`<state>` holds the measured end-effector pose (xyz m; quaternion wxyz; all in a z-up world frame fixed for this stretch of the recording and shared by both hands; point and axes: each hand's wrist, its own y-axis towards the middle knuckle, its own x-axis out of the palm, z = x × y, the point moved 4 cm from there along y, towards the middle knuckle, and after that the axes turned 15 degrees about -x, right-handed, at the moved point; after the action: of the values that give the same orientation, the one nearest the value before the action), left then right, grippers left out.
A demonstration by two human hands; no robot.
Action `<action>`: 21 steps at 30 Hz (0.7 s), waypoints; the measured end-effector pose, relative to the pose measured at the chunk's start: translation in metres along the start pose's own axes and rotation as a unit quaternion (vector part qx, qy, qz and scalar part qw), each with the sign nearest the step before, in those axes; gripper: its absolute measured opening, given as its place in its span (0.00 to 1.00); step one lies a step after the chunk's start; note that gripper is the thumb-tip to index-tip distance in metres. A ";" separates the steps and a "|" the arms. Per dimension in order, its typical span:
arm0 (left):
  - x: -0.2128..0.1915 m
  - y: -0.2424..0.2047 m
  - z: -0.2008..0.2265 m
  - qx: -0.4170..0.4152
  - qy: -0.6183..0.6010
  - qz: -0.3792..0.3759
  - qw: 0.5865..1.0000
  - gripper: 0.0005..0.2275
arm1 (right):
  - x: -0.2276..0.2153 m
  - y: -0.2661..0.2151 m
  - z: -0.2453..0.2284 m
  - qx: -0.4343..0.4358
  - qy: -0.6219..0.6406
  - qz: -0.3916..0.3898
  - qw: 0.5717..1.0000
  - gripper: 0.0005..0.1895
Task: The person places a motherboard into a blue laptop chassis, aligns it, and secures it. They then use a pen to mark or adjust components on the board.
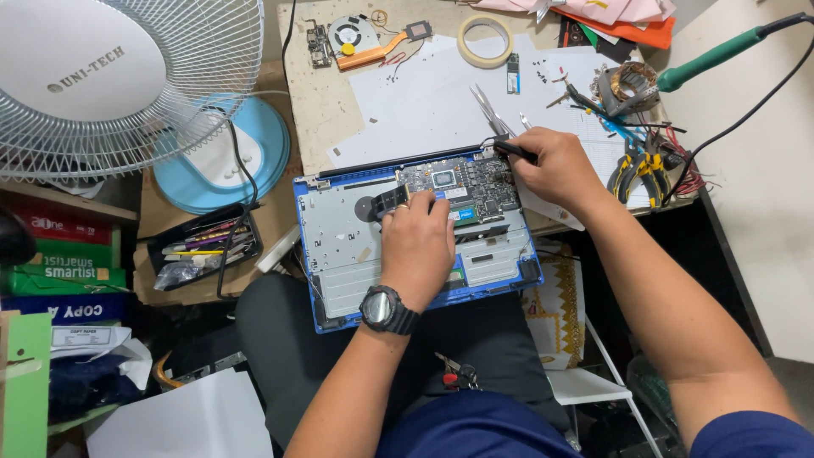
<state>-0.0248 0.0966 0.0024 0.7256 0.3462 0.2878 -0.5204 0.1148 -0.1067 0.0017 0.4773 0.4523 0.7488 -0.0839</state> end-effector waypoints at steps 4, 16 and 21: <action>-0.001 0.000 0.000 -0.011 0.005 -0.013 1.000 0.08 | 0.001 -0.002 -0.005 -0.031 -0.014 0.003 0.999 0.13; -0.002 0.000 0.000 -0.002 0.003 -0.004 1.000 0.08 | 0.001 -0.011 -0.033 -0.146 -0.200 -0.039 0.968 0.22; -0.002 -0.001 0.000 0.000 0.006 -0.001 1.000 0.08 | 0.000 -0.011 -0.033 -0.158 -0.195 -0.041 0.967 0.22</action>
<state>-0.0261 0.0977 0.0036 0.7232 0.3488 0.2927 -0.5192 0.0855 -0.0945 0.0155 0.6759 0.3149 0.6626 -0.0704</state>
